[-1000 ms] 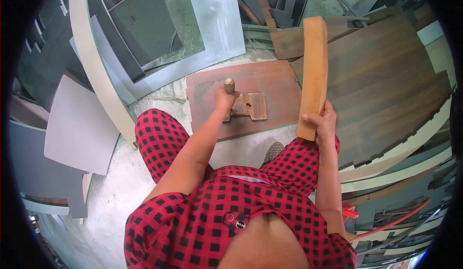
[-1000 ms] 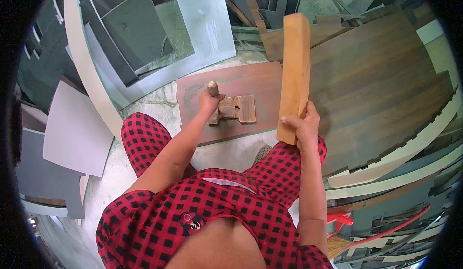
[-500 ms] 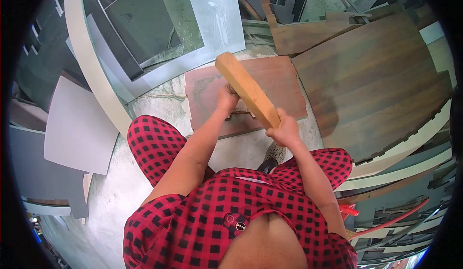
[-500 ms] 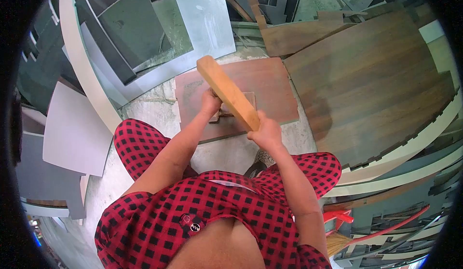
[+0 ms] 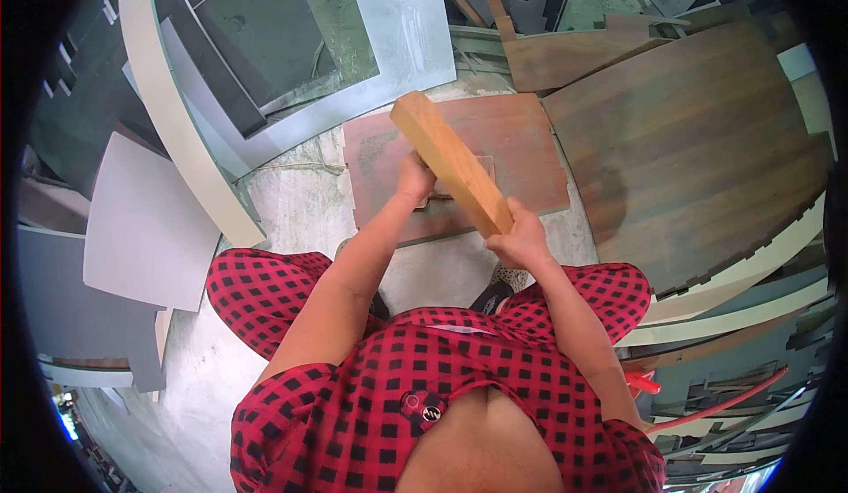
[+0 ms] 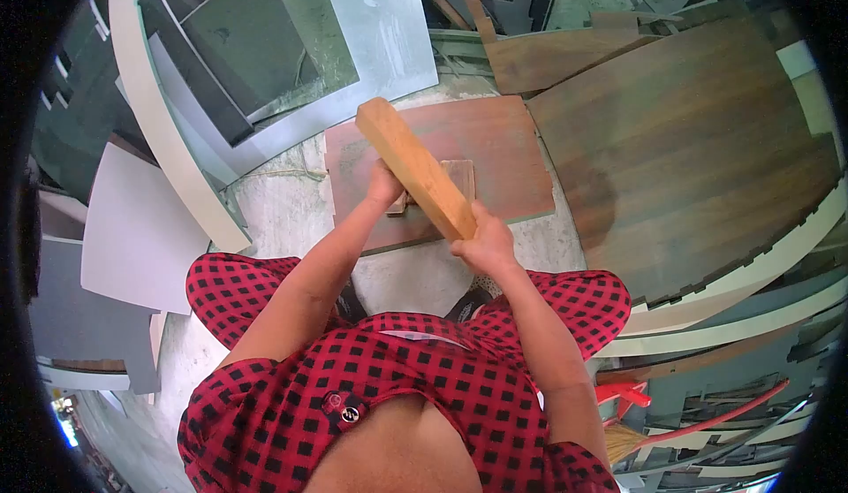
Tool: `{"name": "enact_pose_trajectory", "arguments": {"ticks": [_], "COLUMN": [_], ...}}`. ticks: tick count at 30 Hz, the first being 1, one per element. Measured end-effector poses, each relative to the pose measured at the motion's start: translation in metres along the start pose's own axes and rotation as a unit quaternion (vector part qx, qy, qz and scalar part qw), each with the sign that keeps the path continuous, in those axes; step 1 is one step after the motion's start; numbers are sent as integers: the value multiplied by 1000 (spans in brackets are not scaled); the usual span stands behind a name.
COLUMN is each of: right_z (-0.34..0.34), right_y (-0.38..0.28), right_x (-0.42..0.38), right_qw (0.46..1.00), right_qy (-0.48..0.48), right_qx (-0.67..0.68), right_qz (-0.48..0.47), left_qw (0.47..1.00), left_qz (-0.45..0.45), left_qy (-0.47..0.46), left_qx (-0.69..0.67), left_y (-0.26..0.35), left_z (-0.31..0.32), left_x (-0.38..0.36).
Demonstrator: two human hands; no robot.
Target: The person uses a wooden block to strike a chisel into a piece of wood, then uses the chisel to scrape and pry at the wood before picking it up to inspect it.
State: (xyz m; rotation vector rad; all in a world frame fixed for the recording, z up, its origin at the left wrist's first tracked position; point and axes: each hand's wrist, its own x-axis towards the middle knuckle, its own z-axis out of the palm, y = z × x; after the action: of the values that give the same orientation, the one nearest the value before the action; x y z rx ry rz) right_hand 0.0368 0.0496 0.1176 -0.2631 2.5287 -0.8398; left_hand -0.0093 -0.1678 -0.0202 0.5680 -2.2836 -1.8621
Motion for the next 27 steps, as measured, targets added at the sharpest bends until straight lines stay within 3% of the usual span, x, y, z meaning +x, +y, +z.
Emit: {"name": "enact_pose_trajectory", "arguments": {"ticks": [2, 4, 6, 8, 10, 11, 12, 13, 15, 16, 18, 21, 24, 26, 27], "right_z": [2, 3, -4, 5, 2, -2, -5, -2, 8, 7, 5, -1, -2, 3, 5], "right_y": [-1, -12, -35, -23, -19, -21, -21, -12, 11, 10, 9, 14, 15, 23, 25], "right_x": [1, -4, -15, -12, -12, -12, -13, -13, -8, -10, -14, -12, -10, -6, -5], "right_qw": [997, 989, 917, 910, 902, 983, 995, 994, 992, 992, 943, 936, 908, 900, 892], "right_qy": [25, 44, 75, 87, 105, 74, 36, 39, 35, 34, 33, 61, 85, 83, 79], "right_qx": [59, 119, 379, 386, 394, 157, -90, -89, 118, 119, 331, 346, 409, 426, 441], "right_qz": [-40, -80, -103, -120, -139, -54, 38, 41, -27, -28, -32, -8, 27, 45, 64], "left_qw": [997, 998, 998, 995, 999, 998, 998, 999, 999, 999, 999, 996, 996, 986, 986], "left_qz": [59, 60, 59, -20, 18, 53, 56, 43, 32, 35, 40, 51, 35, -96, -96], "left_qy": [-6, -18, -28, -27, -30, -31, -35, -26, -14, -19, -27, -67, -71, -7, -7], "left_qx": [-42, -21, 0, 89, 41, -5, -7, 1, 8, -11, -24, 22, -39, -135, -135], "left_y": [2, -41, -45, -7, -19, -26, -15, 4, 8, -14, -35, -39, -27, -12, -12], "left_z": [-5, 0, -3, -10, -3, 3, 4, 0, 0, 2, -5, -22, -39, -46, -49], "left_x": [-3, 15, 16, 4, 8, 11, 6, -4, -4, 3, 14, 20, 13, 2, 1]}}
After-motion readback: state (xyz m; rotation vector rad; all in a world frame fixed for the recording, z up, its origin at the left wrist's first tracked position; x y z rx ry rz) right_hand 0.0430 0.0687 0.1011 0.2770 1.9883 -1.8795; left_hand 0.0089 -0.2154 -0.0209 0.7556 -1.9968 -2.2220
